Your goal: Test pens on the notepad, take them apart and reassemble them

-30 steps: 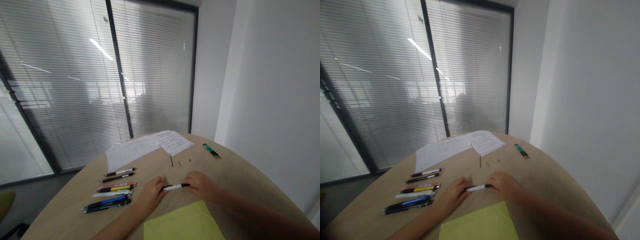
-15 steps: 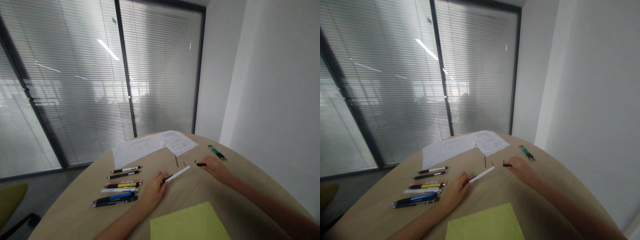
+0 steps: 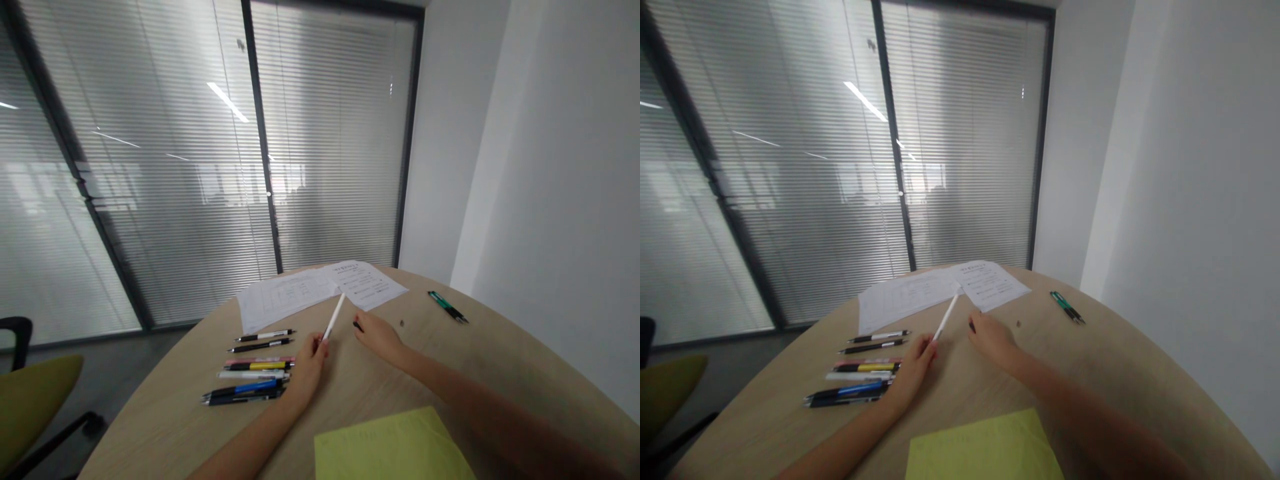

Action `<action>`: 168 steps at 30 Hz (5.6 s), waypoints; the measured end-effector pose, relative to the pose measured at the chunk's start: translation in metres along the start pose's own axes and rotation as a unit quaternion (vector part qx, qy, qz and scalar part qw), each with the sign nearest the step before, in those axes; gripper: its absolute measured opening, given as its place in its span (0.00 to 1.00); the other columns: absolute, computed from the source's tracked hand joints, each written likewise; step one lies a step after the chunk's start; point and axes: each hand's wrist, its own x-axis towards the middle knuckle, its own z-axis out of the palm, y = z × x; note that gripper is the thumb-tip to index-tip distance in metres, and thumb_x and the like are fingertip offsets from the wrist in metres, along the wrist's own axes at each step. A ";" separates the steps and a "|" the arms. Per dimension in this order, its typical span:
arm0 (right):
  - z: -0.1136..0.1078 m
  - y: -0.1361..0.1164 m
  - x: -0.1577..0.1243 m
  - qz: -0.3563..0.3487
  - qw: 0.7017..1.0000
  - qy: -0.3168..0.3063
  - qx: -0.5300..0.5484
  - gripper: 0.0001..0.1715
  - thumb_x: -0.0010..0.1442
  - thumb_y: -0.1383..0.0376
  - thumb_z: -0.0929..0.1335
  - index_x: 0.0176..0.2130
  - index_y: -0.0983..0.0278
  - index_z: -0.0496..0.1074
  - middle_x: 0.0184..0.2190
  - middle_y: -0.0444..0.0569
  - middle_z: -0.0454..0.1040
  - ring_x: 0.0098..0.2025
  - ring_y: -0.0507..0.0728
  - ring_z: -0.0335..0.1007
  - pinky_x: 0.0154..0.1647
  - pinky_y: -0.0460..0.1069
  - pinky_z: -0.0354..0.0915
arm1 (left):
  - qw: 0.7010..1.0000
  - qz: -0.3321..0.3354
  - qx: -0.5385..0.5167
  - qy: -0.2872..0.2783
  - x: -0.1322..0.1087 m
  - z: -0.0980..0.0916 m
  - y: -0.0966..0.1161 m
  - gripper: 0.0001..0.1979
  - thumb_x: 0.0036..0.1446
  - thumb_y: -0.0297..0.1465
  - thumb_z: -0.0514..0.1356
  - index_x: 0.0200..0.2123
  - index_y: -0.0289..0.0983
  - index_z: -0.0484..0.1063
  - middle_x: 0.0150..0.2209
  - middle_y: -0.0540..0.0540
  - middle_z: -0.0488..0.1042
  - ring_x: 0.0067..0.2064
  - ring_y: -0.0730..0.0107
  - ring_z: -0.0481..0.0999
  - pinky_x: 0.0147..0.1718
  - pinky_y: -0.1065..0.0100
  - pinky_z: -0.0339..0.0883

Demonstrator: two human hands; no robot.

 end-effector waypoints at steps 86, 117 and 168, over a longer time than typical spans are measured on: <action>-0.075 -0.024 -0.114 -0.204 0.945 -0.227 0.120 0.14 0.55 0.68 0.59 0.35 0.63 0.73 0.33 0.49 0.75 0.34 0.53 0.69 0.32 0.44 0.58 | 0.998 0.043 0.024 0.041 0.042 -0.060 0.035 0.17 0.38 0.38 0.59 0.32 0.36 0.74 0.18 0.54 0.64 0.20 0.74 0.61 0.18 0.74 0.55; -0.062 0.003 -0.085 -0.005 0.793 -0.243 0.559 0.14 0.44 0.62 0.68 0.32 0.67 0.67 0.22 0.44 0.72 0.18 0.44 0.61 0.17 0.41 0.55 | 0.970 0.040 0.027 -0.238 -0.060 -0.027 0.040 0.13 0.47 0.34 0.55 0.37 0.36 0.70 0.24 0.52 0.70 0.26 0.72 0.67 0.24 0.74 0.56; -0.034 0.022 -0.114 -0.031 0.969 -0.015 0.245 0.09 0.53 0.63 0.63 0.30 0.63 0.71 0.26 0.46 0.73 0.29 0.52 0.67 0.30 0.45 0.61 | 0.965 0.118 0.188 -0.142 -0.060 -0.025 0.025 0.09 0.42 0.23 0.53 0.26 0.37 0.72 0.25 0.48 0.74 0.28 0.67 0.71 0.28 0.72 0.61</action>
